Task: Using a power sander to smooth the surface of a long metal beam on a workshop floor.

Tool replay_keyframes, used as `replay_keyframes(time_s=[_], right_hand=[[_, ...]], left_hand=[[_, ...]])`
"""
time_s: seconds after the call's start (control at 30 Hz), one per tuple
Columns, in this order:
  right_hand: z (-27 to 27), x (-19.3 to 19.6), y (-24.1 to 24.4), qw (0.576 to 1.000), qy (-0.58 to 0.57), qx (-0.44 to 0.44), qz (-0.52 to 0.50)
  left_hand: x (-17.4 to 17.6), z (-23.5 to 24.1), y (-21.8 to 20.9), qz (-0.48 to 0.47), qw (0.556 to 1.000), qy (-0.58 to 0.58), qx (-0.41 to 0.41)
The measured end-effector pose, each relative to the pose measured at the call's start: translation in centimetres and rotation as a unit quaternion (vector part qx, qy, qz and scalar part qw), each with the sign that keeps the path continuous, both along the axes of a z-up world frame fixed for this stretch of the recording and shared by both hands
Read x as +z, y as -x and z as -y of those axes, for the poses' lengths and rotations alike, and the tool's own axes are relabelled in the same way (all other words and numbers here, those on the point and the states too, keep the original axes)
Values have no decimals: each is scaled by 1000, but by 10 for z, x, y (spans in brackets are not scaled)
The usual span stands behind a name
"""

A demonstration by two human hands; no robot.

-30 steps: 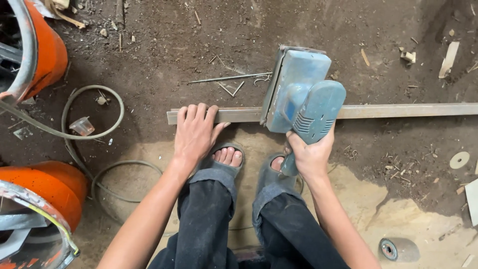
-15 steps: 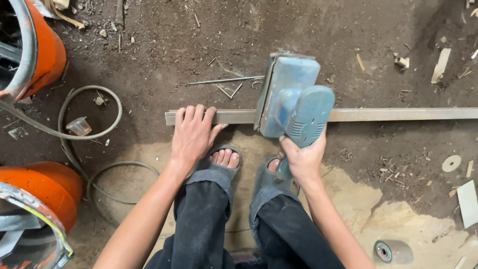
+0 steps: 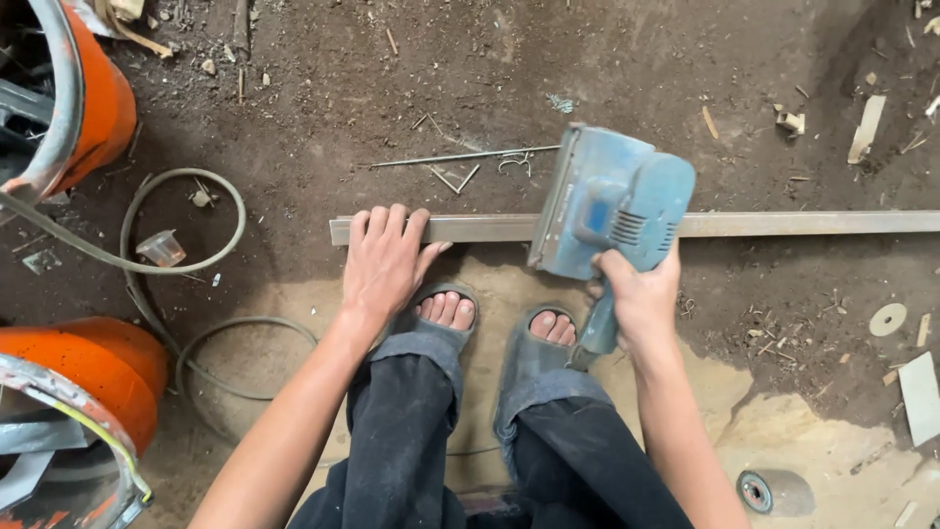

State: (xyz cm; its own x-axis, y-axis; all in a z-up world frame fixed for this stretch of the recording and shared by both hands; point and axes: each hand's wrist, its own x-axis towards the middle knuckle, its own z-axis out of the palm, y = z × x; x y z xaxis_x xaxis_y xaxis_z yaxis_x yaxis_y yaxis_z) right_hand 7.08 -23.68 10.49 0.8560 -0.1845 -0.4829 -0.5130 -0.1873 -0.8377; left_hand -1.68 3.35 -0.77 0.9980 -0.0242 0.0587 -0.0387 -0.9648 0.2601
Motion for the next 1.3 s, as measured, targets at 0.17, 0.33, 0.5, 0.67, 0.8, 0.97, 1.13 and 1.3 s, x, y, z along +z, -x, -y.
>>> replay_keyframes(time_s=[0.17, 0.33, 0.5, 0.67, 0.8, 0.97, 1.13, 1.3], right_hand=[[23, 8, -14, 998, 17, -45, -30], [39, -1, -20, 995, 22, -88, -32], [14, 1, -9, 979, -6, -205, 3], [-6, 3, 3, 974, 4, -223, 44], [-19, 16, 4, 964, 19, -248, 96], [-24, 10, 13, 968, 50, -221, 112], [-29, 13, 14, 964, 31, -230, 128], [-28, 8, 14, 967, 39, -209, 143]], left_hand=[[7, 1, 1, -9, 1000, 2, 0], [6, 1, 0, -12, 1000, 0, 5], [4, 1, 0, -17, 1000, -11, 4], [4, 2, 0, -18, 1000, -14, 3], [7, 4, -2, -19, 1000, -15, 3], [7, 5, -4, -15, 1000, -17, -1], [9, 3, -2, -11, 1000, -12, 5], [9, 4, -3, -10, 1000, -20, 4]])
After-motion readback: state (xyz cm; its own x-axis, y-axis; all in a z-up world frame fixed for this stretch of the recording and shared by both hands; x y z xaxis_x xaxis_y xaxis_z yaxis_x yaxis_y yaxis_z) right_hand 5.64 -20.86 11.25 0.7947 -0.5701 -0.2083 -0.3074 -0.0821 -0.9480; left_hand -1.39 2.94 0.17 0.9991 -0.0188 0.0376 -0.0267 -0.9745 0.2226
